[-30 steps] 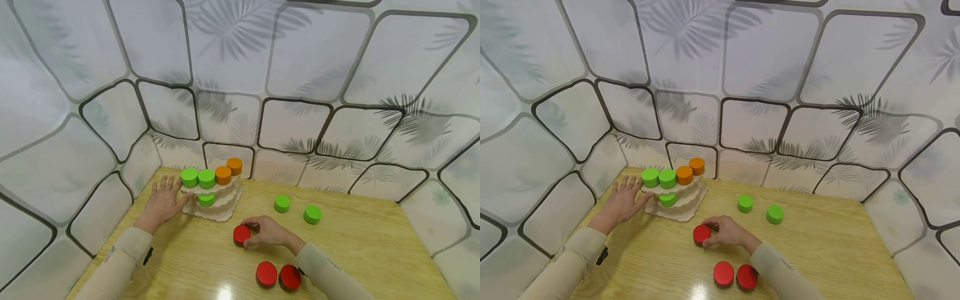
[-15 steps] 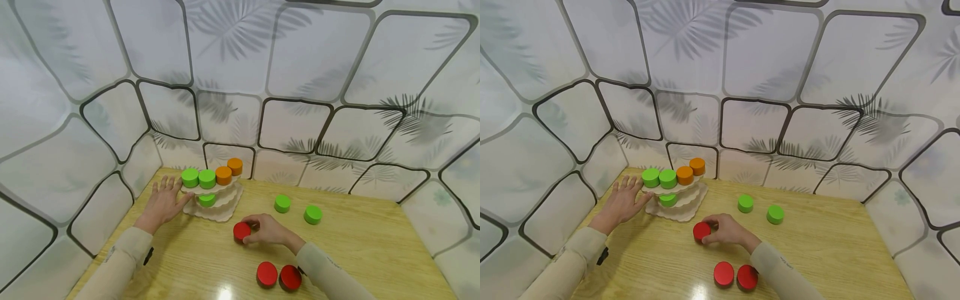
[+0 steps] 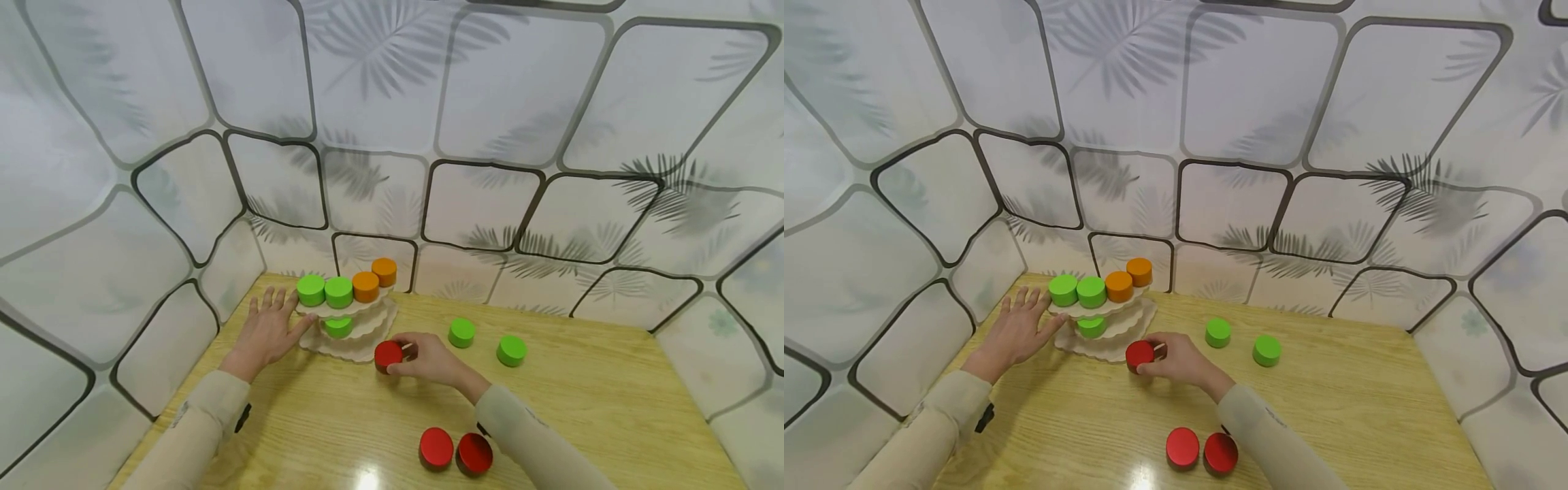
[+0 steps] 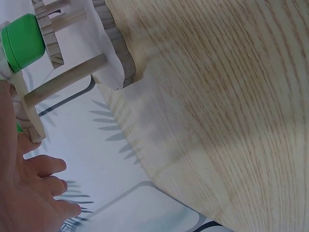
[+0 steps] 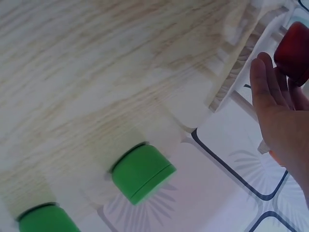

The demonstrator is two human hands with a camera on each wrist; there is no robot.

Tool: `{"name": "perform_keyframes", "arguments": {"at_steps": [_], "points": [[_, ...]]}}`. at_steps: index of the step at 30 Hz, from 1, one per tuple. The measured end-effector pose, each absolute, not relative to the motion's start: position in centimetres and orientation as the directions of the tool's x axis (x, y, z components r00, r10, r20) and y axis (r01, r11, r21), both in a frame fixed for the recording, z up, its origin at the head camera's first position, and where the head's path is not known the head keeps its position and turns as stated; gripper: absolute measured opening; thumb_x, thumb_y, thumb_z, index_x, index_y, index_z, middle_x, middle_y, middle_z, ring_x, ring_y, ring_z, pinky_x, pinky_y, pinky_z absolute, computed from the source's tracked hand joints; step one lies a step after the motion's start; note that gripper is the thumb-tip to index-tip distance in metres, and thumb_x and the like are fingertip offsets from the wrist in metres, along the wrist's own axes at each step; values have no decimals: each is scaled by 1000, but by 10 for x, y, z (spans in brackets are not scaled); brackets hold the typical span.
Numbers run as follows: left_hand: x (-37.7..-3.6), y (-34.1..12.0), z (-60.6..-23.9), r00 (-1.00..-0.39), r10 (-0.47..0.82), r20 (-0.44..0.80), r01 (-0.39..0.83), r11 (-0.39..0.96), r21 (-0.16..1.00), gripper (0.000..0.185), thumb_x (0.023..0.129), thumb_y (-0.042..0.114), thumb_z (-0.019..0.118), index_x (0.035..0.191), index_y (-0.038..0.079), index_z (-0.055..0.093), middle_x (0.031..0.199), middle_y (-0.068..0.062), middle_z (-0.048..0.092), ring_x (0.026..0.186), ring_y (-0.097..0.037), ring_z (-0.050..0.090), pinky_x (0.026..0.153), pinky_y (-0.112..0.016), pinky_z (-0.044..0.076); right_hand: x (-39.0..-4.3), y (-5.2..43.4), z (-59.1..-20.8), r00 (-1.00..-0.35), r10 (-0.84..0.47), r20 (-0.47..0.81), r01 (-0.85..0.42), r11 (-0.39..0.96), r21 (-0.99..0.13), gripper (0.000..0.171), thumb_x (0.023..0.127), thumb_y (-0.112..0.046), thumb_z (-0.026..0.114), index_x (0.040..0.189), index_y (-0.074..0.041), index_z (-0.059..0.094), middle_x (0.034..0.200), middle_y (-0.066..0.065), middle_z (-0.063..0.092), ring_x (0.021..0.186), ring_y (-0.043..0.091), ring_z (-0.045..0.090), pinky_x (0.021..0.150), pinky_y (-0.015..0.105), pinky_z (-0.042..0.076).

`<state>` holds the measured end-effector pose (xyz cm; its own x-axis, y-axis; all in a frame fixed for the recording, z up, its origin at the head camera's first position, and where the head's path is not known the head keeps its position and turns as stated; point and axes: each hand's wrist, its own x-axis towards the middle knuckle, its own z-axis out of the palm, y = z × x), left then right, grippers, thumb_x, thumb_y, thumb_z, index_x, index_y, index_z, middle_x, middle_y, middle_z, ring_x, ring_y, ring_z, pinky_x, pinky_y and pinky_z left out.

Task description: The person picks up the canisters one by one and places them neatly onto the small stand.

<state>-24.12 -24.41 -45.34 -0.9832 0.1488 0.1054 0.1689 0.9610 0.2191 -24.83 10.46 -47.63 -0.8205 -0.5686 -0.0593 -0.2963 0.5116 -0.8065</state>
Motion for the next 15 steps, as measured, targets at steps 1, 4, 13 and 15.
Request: {"name": "perform_keyframes", "arguments": {"at_steps": [1,4,13,15], "points": [[-241,-244,-453,-983,148,105,168,961,219,84,109,63,38,164,-1,32,166,-35,29,157,-57,18,123,-77,15,-249,103,-475,-826,-561,-54,-292,509,-810,55,91,-28,84,138,-5,66,123,6,75,100,15,73,84,24,58],[-241,-244,-454,-984,148,104,168,961,221,85,109,63,38,164,-1,32,166,-35,30,157,-57,18,123,-77,15,-250,99,-471,-844,-535,-34,-289,508,-811,57,92,-28,84,139,-4,65,123,8,75,99,15,74,82,25,59],[-242,-245,-454,-983,149,108,170,960,222,85,109,64,38,164,-1,33,166,-35,30,157,-57,17,123,-77,14,-255,84,-464,-884,-468,14,-288,519,-805,59,91,-31,83,142,-5,65,120,9,75,95,16,73,75,27,60],[-242,-245,-455,-982,150,113,171,961,217,85,109,64,38,163,-2,33,166,-35,30,157,-57,18,123,-77,15,-257,80,-462,-888,-459,26,-289,513,-809,59,91,-30,83,141,-5,65,119,10,75,96,17,74,74,26,60]]}}
